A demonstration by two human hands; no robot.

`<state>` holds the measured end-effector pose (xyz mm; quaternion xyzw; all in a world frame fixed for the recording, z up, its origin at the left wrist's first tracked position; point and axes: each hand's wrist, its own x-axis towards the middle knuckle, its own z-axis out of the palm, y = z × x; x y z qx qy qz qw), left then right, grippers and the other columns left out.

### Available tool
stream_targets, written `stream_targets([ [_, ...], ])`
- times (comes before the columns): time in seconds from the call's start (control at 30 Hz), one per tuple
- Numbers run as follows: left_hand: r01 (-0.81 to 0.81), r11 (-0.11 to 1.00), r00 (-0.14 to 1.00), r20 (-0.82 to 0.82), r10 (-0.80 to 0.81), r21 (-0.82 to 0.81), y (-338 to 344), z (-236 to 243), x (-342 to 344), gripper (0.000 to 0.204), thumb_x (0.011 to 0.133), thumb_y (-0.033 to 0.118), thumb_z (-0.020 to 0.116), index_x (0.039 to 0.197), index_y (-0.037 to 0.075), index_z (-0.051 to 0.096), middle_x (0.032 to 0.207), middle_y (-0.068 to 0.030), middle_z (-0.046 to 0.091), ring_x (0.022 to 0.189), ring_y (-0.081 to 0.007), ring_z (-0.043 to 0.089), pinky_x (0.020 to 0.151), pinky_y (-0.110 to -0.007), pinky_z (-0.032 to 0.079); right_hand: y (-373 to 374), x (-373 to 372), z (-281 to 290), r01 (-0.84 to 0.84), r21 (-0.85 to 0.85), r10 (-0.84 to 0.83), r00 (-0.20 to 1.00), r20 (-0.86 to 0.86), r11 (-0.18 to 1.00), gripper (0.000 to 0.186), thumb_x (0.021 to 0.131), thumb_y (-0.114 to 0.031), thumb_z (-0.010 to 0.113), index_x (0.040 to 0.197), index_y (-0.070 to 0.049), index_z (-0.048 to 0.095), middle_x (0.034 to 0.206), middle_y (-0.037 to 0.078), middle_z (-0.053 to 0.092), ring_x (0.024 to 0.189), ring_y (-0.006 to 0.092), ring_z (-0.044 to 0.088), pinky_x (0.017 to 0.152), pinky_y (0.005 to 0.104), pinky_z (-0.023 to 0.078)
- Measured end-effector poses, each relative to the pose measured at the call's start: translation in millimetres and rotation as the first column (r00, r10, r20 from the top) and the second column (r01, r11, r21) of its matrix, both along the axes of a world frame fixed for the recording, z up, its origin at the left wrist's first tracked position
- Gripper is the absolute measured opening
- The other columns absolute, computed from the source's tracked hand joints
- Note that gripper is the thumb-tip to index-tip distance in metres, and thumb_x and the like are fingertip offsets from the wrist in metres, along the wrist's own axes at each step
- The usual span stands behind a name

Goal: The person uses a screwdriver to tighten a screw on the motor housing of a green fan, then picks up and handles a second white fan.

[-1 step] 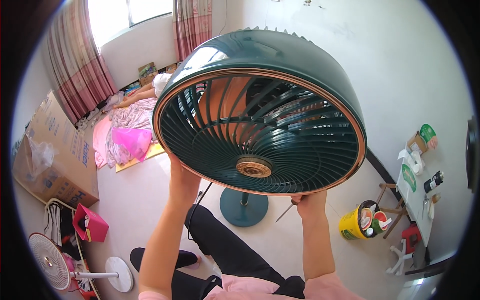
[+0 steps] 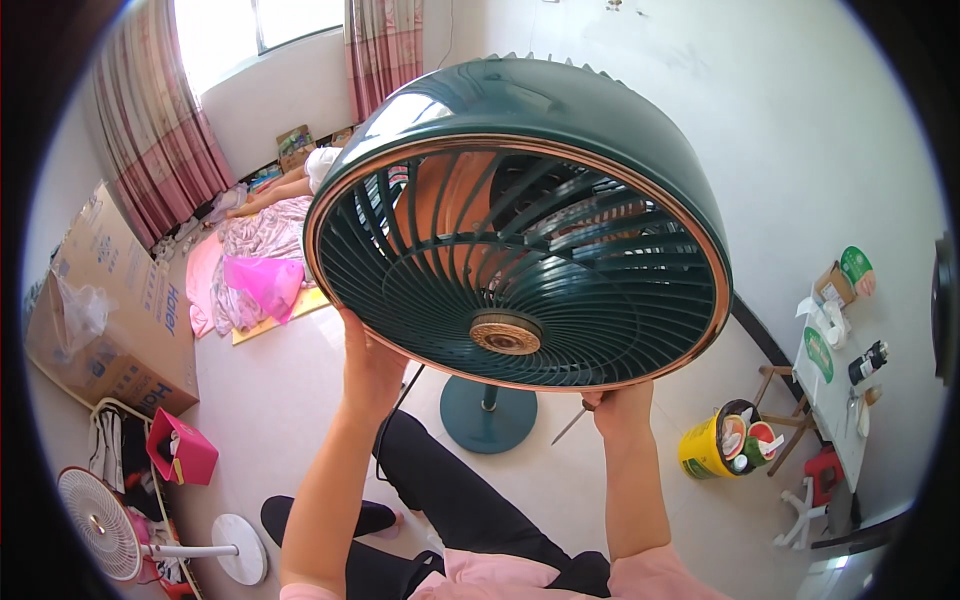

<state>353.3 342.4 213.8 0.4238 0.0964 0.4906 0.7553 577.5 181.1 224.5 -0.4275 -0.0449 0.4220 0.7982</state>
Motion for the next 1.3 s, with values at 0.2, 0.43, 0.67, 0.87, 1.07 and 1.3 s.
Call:
stream_targets([
  [0.2, -0.007, 0.997, 1.000, -0.029, 0.005, -0.079, 1, 0, 8, 0.071, 0.093, 0.068, 0.032, 0.136, 0.013, 0.046, 0.132, -0.0037, 0.055, 0.123, -0.0208, 0.051, 0.103, -0.042, 0.039, -7, -5, -5, -0.038, 0.005, 0.037, 0.993, 0.110, 0.999, 0.021, 0.094, -0.025, 0.049, 0.083, -0.007, 0.053, 0.058, 0.004, 0.047, 0.042, 0.0130, 0.039, 0.038, 0.0247, 0.025],
  [0.43, -0.041, 0.994, 0.994, -0.104, 0.031, -0.096, 3, 10, 6, 0.073, 0.091, 0.070, 0.033, 0.133, 0.012, 0.049, 0.129, -0.0058, 0.057, 0.119, -0.0220, 0.054, 0.100, -0.042, 0.043, -8, -14, 0, -0.041, -0.035, 0.046, 0.988, 0.151, 0.999, 0.021, 0.093, -0.025, 0.053, 0.081, -0.008, 0.053, 0.056, 0.003, 0.046, 0.041, 0.0133, 0.038, 0.038, 0.0254, 0.024],
  [0.67, 0.046, 0.986, 0.988, -0.151, -0.022, 0.158, 15, -51, -14, 0.068, 0.097, 0.054, 0.042, 0.145, 0.007, 0.033, 0.149, -0.0084, 0.036, 0.139, -0.0221, 0.030, 0.114, -0.040, 0.022, 0, 1, -22, -0.057, 0.153, 0.052, 0.998, 0.038, 0.987, 0.036, 0.096, -0.040, 0.044, 0.083, -0.008, 0.053, 0.057, 0.003, 0.047, 0.041, 0.0134, 0.037, 0.038, 0.0245, 0.027],
  [0.87, 0.061, 0.878, 0.190, -0.869, 0.456, 0.474, -13, -189, -72, 0.056, 0.082, 0.033, 0.071, 0.127, 0.003, 0.056, 0.139, -0.0215, 0.047, 0.134, -0.0342, 0.039, 0.111, -0.041, 0.030, 11, 17, -127, -0.195, 0.060, 0.197, 0.980, -0.031, 0.979, 0.031, 0.094, -0.035, 0.047, 0.084, -0.007, 0.057, 0.064, 0.004, 0.052, 0.041, 0.0112, 0.037, 0.038, 0.0250, 0.025],
  [1.07, -0.455, 0.850, 0.565, -0.653, 0.505, 0.264, -58, -237, -120, 0.010, 0.090, 0.009, 0.060, 0.095, 0.002, 0.064, 0.112, -0.0122, 0.064, 0.096, -0.0185, 0.061, 0.083, -0.030, 0.045, 35, -60, -141, -0.541, -0.397, 0.638, 0.752, 0.167, 0.741, 0.020, 0.092, -0.018, 0.060, 0.104, -0.002, 0.060, 0.084, 0.010, 0.064, 0.043, 0.0065, 0.040, 0.038, 0.0208, 0.028],
  [1.3, -0.396, 0.873, 0.571, -0.668, 0.478, 0.285, -102, -145, -144, 0.008, 0.088, 0.005, 0.063, 0.094, 0.000, 0.066, 0.075, -0.0004, 0.062, 0.066, -0.0056, 0.054, 0.061, -0.020, 0.042, 70, -150, -107, -0.796, -0.246, 0.832, 0.510, 0.219, 0.553, 0.031, 0.098, -0.025, 0.054, 0.118, -0.001, 0.059, 0.085, 0.012, 0.065, 0.043, 0.0056, 0.041, 0.039, 0.0194, 0.029],
])
